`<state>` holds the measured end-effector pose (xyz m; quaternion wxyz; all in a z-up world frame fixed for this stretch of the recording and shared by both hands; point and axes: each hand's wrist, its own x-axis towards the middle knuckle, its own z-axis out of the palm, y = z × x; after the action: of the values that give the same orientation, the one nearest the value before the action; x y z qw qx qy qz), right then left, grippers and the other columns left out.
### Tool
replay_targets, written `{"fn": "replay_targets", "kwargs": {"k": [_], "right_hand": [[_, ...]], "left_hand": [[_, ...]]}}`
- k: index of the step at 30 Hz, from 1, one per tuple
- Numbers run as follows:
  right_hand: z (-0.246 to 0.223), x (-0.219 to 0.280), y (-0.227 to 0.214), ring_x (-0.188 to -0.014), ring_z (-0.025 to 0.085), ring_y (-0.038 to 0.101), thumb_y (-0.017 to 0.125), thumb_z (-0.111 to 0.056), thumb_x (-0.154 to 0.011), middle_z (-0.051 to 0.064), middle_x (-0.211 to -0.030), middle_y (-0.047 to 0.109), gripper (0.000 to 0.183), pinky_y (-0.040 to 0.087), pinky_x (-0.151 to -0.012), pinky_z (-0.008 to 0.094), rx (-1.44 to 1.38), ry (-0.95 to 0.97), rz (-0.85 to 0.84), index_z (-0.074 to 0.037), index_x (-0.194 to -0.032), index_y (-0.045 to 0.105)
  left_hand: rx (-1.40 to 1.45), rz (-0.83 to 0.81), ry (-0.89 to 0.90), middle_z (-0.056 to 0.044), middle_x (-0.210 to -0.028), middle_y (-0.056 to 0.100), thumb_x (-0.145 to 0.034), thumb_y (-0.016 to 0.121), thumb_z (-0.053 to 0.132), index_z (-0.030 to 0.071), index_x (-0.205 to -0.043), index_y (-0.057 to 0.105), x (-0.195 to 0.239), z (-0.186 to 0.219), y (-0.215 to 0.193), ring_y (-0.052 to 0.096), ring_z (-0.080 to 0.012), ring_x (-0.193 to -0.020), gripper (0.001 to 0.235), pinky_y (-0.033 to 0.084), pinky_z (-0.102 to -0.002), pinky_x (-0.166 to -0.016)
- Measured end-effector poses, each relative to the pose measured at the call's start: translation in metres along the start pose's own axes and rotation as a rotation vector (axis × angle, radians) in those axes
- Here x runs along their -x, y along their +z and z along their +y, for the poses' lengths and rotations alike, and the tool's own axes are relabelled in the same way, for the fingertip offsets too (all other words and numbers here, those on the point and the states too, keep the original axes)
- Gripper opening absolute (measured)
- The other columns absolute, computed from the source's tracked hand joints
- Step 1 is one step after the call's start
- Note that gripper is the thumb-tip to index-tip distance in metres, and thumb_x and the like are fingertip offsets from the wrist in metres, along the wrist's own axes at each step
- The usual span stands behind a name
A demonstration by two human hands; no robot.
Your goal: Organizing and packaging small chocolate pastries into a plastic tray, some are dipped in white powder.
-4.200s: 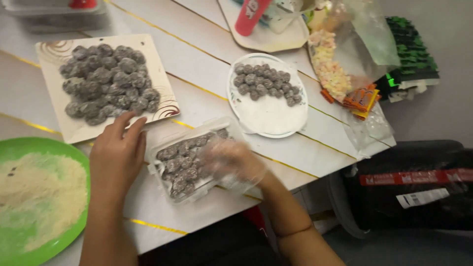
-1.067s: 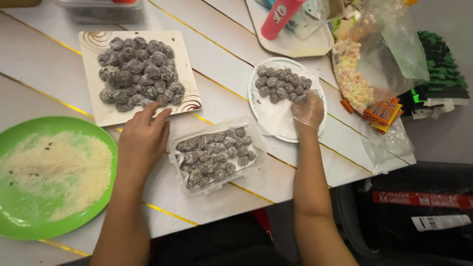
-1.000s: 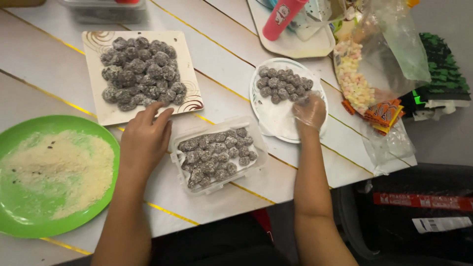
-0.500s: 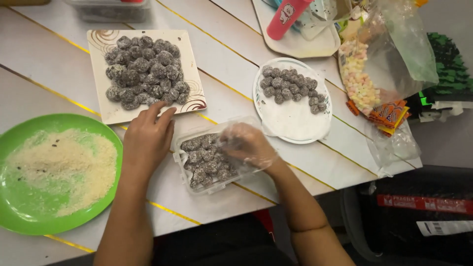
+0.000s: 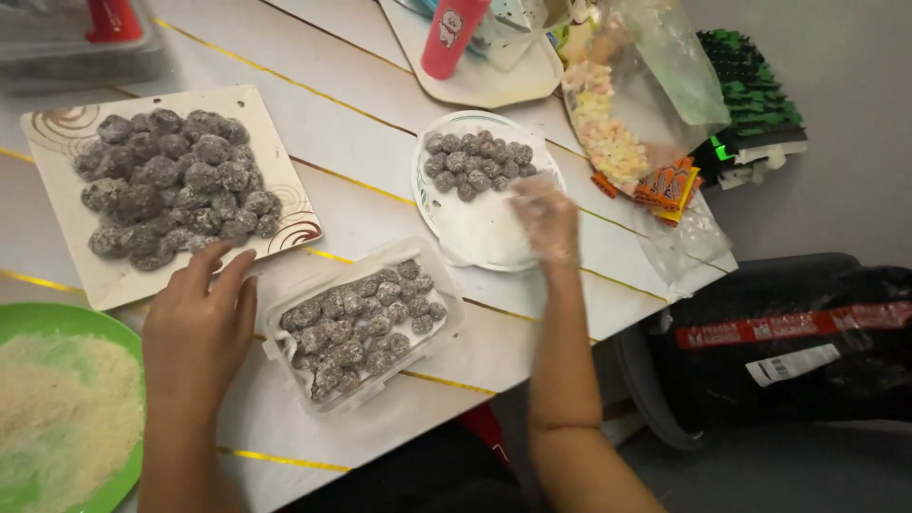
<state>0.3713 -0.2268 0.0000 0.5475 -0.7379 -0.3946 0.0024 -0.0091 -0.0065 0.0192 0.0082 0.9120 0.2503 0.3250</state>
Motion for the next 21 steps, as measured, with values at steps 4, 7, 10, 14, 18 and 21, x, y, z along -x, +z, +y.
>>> {"fn": "replay_targets", "kwargs": {"k": [4,7,10,14,18,21], "right_hand": [[0.025,-0.010,-0.032,-0.080,0.022,0.063,0.060,-0.018,-0.087,0.011,-0.099,0.066,0.022,0.048,-0.063,0.029,0.644,0.399,-0.009,-0.016,-0.107,0.068],[0.060,-0.007,-0.035,-0.074,0.036,0.058,0.062,-0.009,-0.071,0.014,-0.093,0.053,0.044,0.048,-0.064,0.045,0.998,0.030,-0.143,-0.011,-0.115,0.064],[0.056,0.002,-0.027,-0.090,0.035,0.053,0.062,-0.019,-0.072,0.012,-0.103,0.048,0.041,0.048,-0.065,0.049,1.024,0.052,-0.124,-0.015,-0.112,0.062],[0.077,0.005,-0.030,-0.095,0.036,0.051,0.063,-0.025,-0.070,0.014,-0.108,0.053,0.044,0.047,-0.071,0.047,0.952,-0.187,-0.059,-0.009,-0.111,0.060],[0.059,0.002,-0.014,-0.083,0.027,0.061,0.062,-0.015,-0.085,0.004,-0.082,0.056,0.008,0.055,-0.071,0.042,1.124,0.022,-0.022,-0.015,-0.091,0.057],[0.071,-0.001,-0.022,-0.085,0.031,0.062,0.072,-0.019,-0.073,0.008,-0.088,0.056,0.028,0.055,-0.073,0.044,1.122,-0.018,-0.037,-0.012,-0.098,0.060]], "left_hand": [[-0.015,0.009,-0.012,-0.005,-0.121,0.063,-0.092,0.062,0.014,0.014,-0.114,0.064,0.001,0.001,0.000,0.061,-0.0232,-0.087,0.023,0.051,-0.035,-0.076],[-0.023,0.000,-0.005,-0.006,-0.120,0.063,-0.091,0.062,0.014,0.013,-0.114,0.063,0.000,0.002,0.000,0.062,-0.0238,-0.087,0.023,0.051,-0.035,-0.077],[-0.017,-0.007,-0.014,-0.005,-0.120,0.063,-0.092,0.062,0.013,0.013,-0.114,0.064,0.000,0.001,0.000,0.062,-0.0238,-0.088,0.022,0.051,-0.036,-0.074],[0.003,-0.002,0.001,-0.006,-0.120,0.062,-0.092,0.062,0.012,0.012,-0.114,0.063,-0.001,0.001,0.001,0.061,-0.0245,-0.086,0.022,0.050,-0.036,-0.075],[0.000,0.063,-0.017,-0.006,-0.110,0.063,-0.080,0.070,0.012,0.014,-0.107,0.068,-0.001,-0.003,0.010,0.067,-0.0244,-0.090,0.026,0.052,-0.035,-0.072],[0.024,0.035,-0.020,-0.008,-0.108,0.063,-0.079,0.069,0.012,0.014,-0.106,0.067,-0.002,-0.002,0.006,0.066,-0.0260,-0.087,0.027,0.052,-0.036,-0.069]]}}
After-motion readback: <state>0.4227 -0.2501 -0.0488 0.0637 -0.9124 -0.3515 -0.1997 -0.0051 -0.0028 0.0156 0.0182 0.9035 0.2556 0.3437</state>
